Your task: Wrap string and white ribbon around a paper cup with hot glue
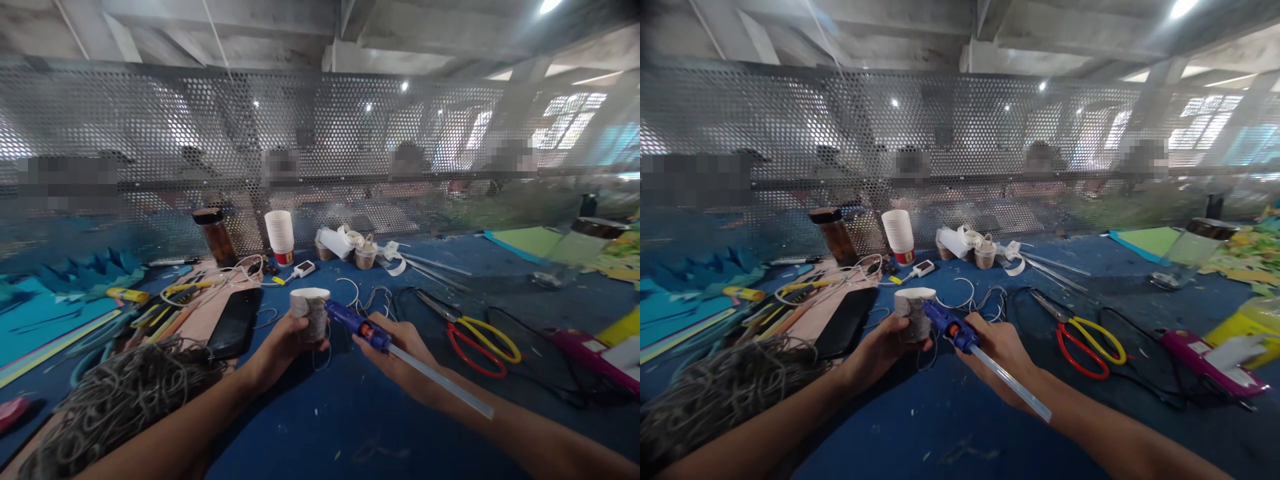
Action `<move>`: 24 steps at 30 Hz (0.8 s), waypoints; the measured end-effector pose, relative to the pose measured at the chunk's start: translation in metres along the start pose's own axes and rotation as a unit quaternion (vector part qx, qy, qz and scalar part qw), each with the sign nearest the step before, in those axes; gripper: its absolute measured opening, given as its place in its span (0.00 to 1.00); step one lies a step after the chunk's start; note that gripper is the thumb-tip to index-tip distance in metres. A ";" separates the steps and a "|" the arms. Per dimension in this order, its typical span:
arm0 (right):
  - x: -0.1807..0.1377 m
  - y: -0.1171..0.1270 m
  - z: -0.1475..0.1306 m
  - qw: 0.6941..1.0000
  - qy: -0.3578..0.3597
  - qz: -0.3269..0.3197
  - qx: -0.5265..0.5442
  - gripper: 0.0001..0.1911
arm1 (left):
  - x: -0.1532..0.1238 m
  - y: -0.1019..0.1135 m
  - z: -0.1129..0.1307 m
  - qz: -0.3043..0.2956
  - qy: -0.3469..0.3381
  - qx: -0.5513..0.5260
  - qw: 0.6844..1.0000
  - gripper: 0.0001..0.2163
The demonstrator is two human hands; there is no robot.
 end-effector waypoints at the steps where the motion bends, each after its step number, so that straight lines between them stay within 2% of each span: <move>1: 0.000 0.000 -0.001 1.000 0.002 0.003 0.000 0.09 | 0.000 0.000 0.000 0.002 -0.004 0.002 1.000 0.15; 10: 0.000 0.002 -0.007 1.000 0.003 0.013 -0.014 0.08 | 0.000 0.002 -0.002 0.002 -0.001 0.024 1.000 0.16; 24: 0.001 0.003 -0.004 1.000 0.005 0.001 -0.007 0.08 | 0.000 0.007 -0.002 0.004 0.010 -0.015 1.000 0.17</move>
Point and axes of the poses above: each hand's wrist, its own x-axis towards the middle knuckle, its own y-axis out of the back of the hand, z = x × y, the point moved 6 cm from there along x, towards the middle knuckle, and after that the axes turned 10 degrees about -y, right-handed, at the moved point
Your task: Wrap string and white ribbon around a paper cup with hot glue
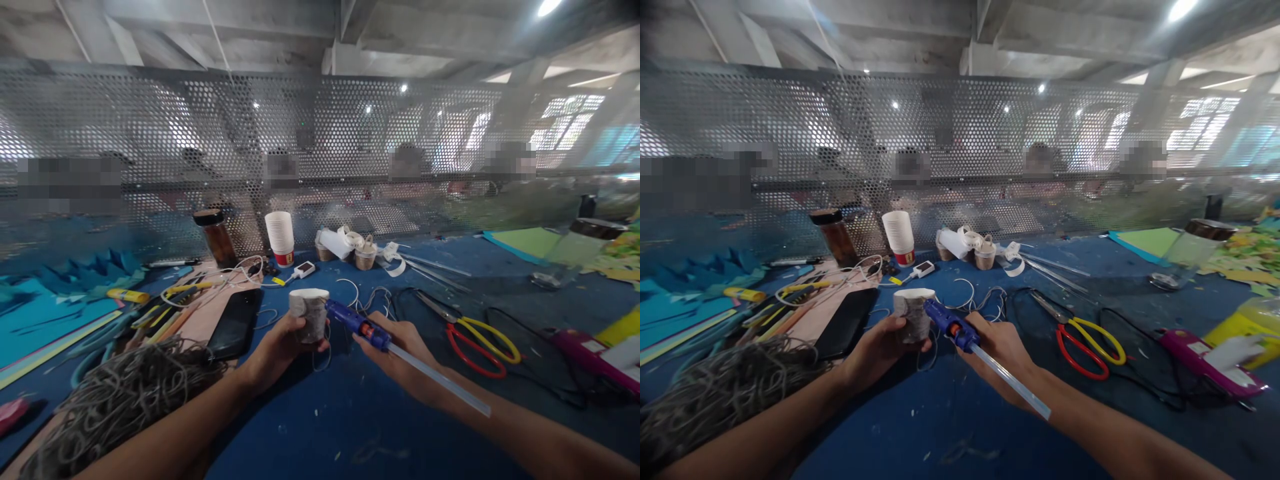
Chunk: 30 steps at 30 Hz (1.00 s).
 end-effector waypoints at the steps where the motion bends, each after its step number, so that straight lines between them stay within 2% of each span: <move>1: 0.000 0.000 0.000 1.000 -0.003 0.002 -0.001 0.08 | 0.000 0.000 0.000 -0.001 0.000 -0.001 1.000 0.17; 18: 0.001 -0.003 0.015 1.000 -0.009 0.024 0.001 0.10 | -0.001 -0.001 0.003 -0.008 0.006 -0.022 1.000 0.19; 30: 0.002 -0.001 0.012 1.000 0.000 0.025 -0.006 0.09 | 0.000 0.003 0.003 -0.011 0.008 -0.041 0.999 0.20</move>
Point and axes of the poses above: each hand's wrist, its own x-axis towards the middle knuckle, its own y-axis out of the back of the hand, z = x × y, the point moved 6 cm from there along x, towards the middle knuckle, and after that the axes turned 10 degrees about -y, right-handed, at the moved point
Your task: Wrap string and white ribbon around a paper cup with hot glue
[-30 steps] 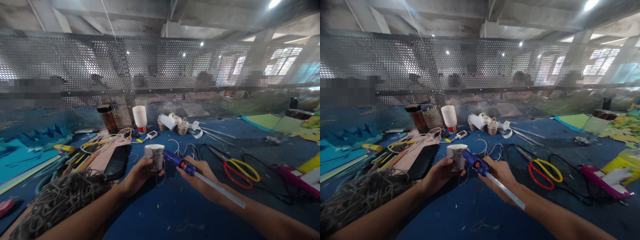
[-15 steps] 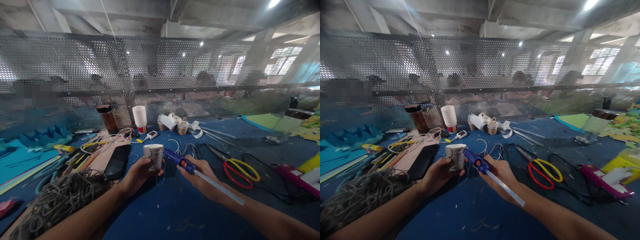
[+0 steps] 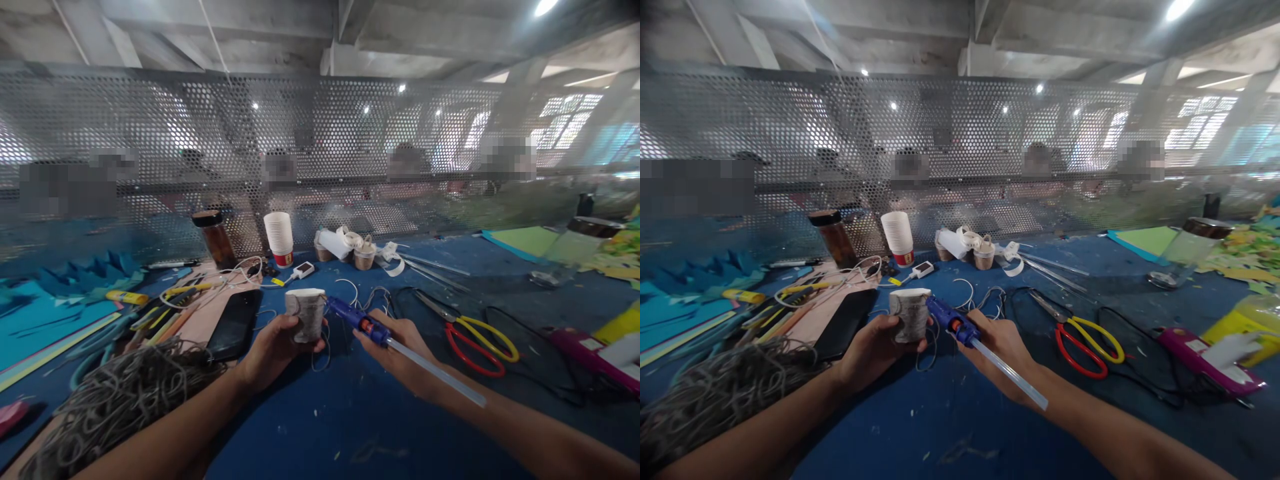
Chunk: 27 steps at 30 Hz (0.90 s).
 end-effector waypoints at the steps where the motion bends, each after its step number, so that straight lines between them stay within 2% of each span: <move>1: 0.000 0.000 0.000 1.000 -0.001 0.001 -0.001 0.09 | 0.000 0.000 0.000 -0.001 0.000 -0.002 1.000 0.20; 13: 0.002 0.000 0.003 1.000 -0.026 0.011 0.005 0.10 | -0.001 -0.001 0.003 0.007 0.007 -0.007 1.000 0.20; 20: 0.005 0.009 -0.001 0.996 -0.050 0.065 0.025 0.14 | 0.000 -0.002 0.003 0.022 0.010 -0.004 1.000 0.19; 24: 0.013 0.015 0.011 0.992 -0.089 0.078 -0.046 0.13 | 0.001 0.001 0.002 0.049 0.013 0.004 0.999 0.18; 27: 0.022 0.014 0.027 0.982 -0.080 0.086 -0.146 0.20 | 0.000 0.003 0.003 0.066 0.014 0.011 0.998 0.17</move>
Point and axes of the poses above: each hand's wrist, its own x-axis towards the middle knuckle, its own y-axis out of the back of the hand, z = x × y, the point moved 6 cm from there along x, towards the middle knuckle, and after that the axes turned 10 degrees about -y, right-handed, at the moved point
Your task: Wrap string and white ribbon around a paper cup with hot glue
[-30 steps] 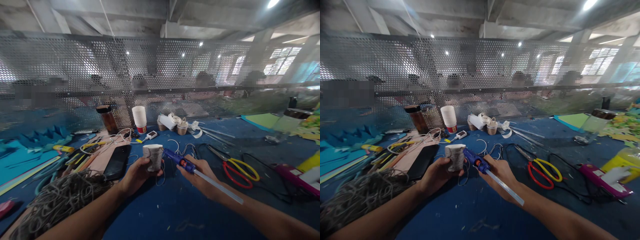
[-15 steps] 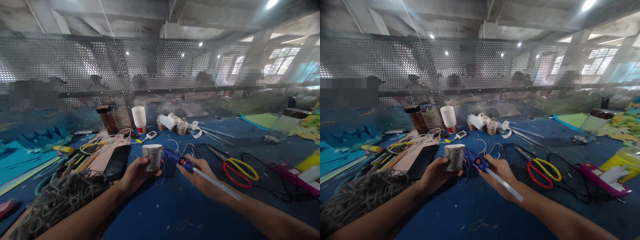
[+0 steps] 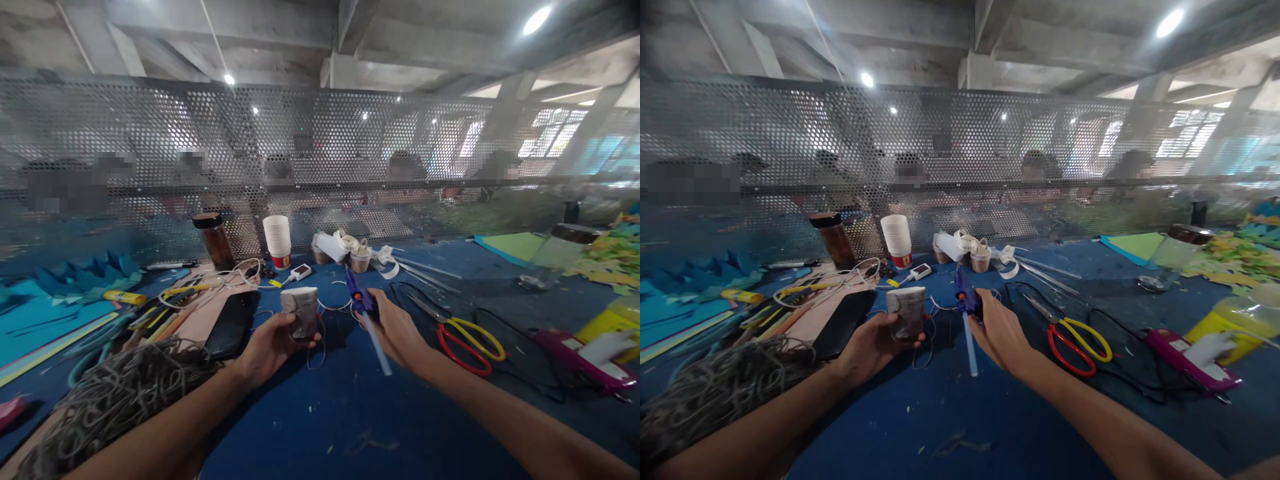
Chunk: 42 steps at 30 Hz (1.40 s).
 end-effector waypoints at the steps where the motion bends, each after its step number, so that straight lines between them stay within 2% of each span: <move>1: 0.003 -0.003 0.004 1.000 0.012 0.004 -0.029 0.22 | 0.000 0.000 0.000 0.004 0.000 0.002 1.000 0.17; 7: 0.015 -0.021 0.023 0.989 -0.016 0.000 -0.149 0.22 | -0.002 -0.002 0.003 0.025 -0.004 -0.005 1.000 0.19; 14: 0.011 -0.021 0.017 0.978 0.034 0.026 -0.206 0.20 | -0.003 -0.004 0.002 0.035 0.005 -0.001 0.999 0.16; 16: 0.010 -0.012 0.008 0.982 0.047 0.050 -0.178 0.18 | -0.003 -0.005 0.003 0.030 -0.009 0.006 0.999 0.17; 18: 0.008 -0.003 -0.010 0.991 0.068 0.057 -0.105 0.12 | -0.003 -0.007 0.004 0.023 -0.023 0.017 0.999 0.18; 20: 0.005 -0.003 -0.036 0.994 0.109 -0.001 0.002 0.06 | -0.003 -0.009 0.005 0.020 -0.031 0.031 0.999 0.19; 23: 0.001 -0.010 -0.075 0.985 0.148 -0.050 0.071 0.11 | -0.003 -0.012 0.007 0.017 -0.049 0.044 0.998 0.22; 26: 0.002 -0.020 -0.097 0.985 0.151 -0.038 0.073 0.15 | -0.004 -0.015 0.011 0.012 -0.071 0.042 0.997 0.25; 31: 0.010 -0.028 -0.099 0.983 0.136 -0.035 0.116 0.04 | -0.002 -0.015 0.011 0.023 -0.071 0.036 0.997 0.29; 39: 0.014 -0.021 -0.085 0.977 0.070 -0.062 0.194 0.08 | 0.002 -0.008 0.002 0.038 -0.059 0.030 0.997 0.29; 42: 0.014 -0.021 -0.086 0.978 0.083 -0.054 0.183 0.07 | 0.002 -0.007 0.001 0.035 -0.060 0.028 0.997 0.29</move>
Point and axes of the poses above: each hand's wrist, its own x-axis towards the middle knuckle, its own y-axis out of the back of the hand, z = x × y, the point moved 6 cm from there along x, towards the middle knuckle, and after that the axes turned 10 degrees about -y, right-handed, at the moved point
